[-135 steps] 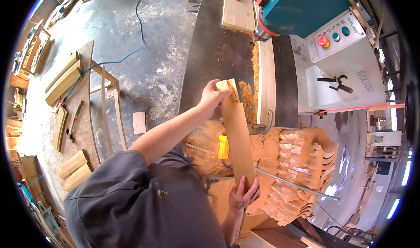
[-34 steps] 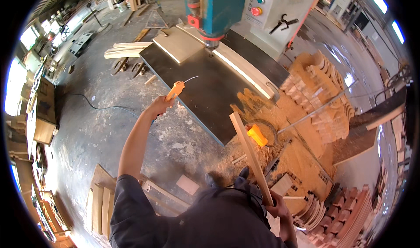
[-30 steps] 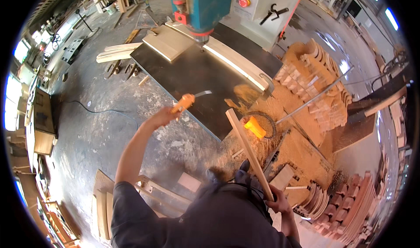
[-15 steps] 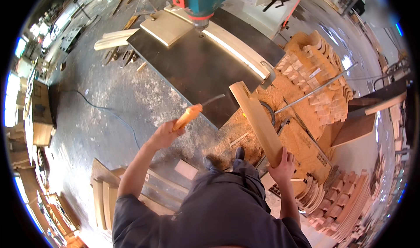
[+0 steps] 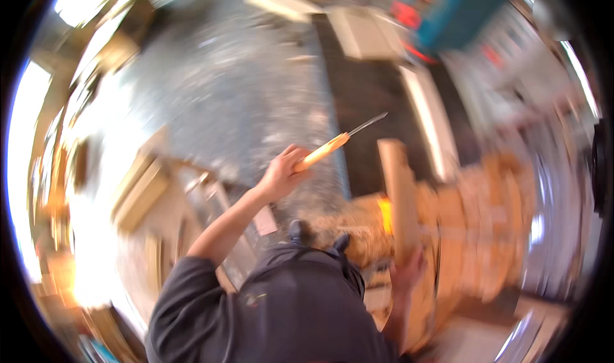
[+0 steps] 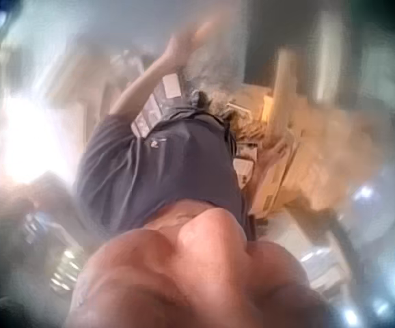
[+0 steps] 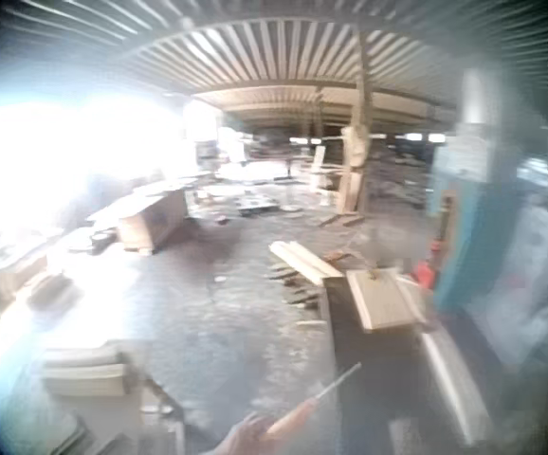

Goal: The person repeatedly feeds rectangular wooden planks through a vertical spindle moulder to shape their edges. They handle each plank by hand, guiding it along the machine's fence and cutter, then remove and set it aside. The process is repeated for multiple planks throughout the clip.

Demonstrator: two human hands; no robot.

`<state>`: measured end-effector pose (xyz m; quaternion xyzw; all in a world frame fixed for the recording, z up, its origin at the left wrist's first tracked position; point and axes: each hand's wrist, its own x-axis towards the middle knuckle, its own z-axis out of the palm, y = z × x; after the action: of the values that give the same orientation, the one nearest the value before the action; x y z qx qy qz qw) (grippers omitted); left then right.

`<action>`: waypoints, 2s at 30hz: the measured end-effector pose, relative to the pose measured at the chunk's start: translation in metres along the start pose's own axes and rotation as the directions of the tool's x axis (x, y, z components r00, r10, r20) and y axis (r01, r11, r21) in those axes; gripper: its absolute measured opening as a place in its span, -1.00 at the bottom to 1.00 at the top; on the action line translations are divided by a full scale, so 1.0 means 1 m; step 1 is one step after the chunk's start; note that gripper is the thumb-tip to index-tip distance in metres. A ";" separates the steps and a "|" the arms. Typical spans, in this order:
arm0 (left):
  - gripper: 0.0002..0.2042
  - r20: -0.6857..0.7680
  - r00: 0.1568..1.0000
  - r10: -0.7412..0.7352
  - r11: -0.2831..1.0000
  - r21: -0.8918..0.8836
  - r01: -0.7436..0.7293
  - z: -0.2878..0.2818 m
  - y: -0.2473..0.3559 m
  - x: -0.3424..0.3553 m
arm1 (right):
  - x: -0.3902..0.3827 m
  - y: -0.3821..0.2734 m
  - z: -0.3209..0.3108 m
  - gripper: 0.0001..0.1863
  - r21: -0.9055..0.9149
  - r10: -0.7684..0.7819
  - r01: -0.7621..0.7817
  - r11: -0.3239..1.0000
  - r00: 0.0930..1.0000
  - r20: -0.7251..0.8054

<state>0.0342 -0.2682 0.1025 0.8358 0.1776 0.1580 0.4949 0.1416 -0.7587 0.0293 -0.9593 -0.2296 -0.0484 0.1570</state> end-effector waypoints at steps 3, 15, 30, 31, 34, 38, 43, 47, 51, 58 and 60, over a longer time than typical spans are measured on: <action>-0.75 -0.594 0.754 -0.281 0.930 -0.361 0.063 -0.035 -0.075 -0.045 | -0.012 0.017 -0.001 0.06 -0.002 -0.041 0.041 0.999 0.999 0.026; -0.69 -0.411 -0.210 -0.887 0.462 -0.785 -0.413 -0.220 -0.341 -0.400 | 0.056 0.001 -0.011 -0.15 0.030 -0.184 0.182 0.983 0.981 0.065; -0.49 -0.929 0.197 -0.312 0.940 -0.272 0.205 -0.070 -0.130 -0.132 | 0.130 -0.041 0.037 -0.24 -0.002 -0.205 0.205 0.979 0.975 -0.082; -0.48 -0.899 0.352 -0.260 0.957 -0.190 0.221 -0.026 -0.100 -0.090 | 0.137 -0.042 0.039 -0.25 -0.022 -0.205 0.204 0.979 0.975 -0.089; -0.43 -0.657 0.748 -0.095 0.980 0.069 0.185 0.117 -0.020 0.033 | 0.154 -0.033 0.040 -0.28 -0.009 -0.202 0.202 0.979 0.975 -0.096; -0.34 -0.372 0.924 -0.089 0.883 0.400 0.246 0.263 0.032 0.145 | 0.151 -0.023 0.035 -0.36 0.015 -0.295 0.298 0.954 0.951 -0.094; -0.30 -0.366 0.930 -0.026 0.788 0.566 0.244 0.326 0.024 0.194 | 0.157 0.003 0.042 -0.42 -0.004 -0.326 0.330 0.944 0.930 -0.170; -0.31 -0.338 0.941 0.004 0.807 0.557 0.196 0.328 0.026 0.223 | 0.179 0.006 0.051 -0.47 0.062 -0.310 0.325 0.944 0.933 -0.182; -0.30 -0.308 0.951 -0.005 0.791 0.581 0.193 0.329 0.030 0.242 | 0.196 0.010 0.055 -0.47 0.026 -0.331 0.342 0.939 0.924 -0.193; -0.30 -0.281 0.960 0.008 0.805 0.571 0.160 0.332 0.031 0.270 | 0.223 0.003 0.058 -0.54 -0.005 -0.326 0.336 0.942 0.912 -0.250; -0.30 -0.287 0.958 0.007 0.807 0.567 0.164 0.331 0.031 0.274 | 0.228 0.001 0.060 -0.56 -0.008 -0.330 0.340 0.940 0.907 -0.263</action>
<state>0.4274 -0.4134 0.0011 0.9088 0.3194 0.1893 0.1903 0.3462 -0.6429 0.0104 -0.8876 -0.3692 -0.1958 0.1935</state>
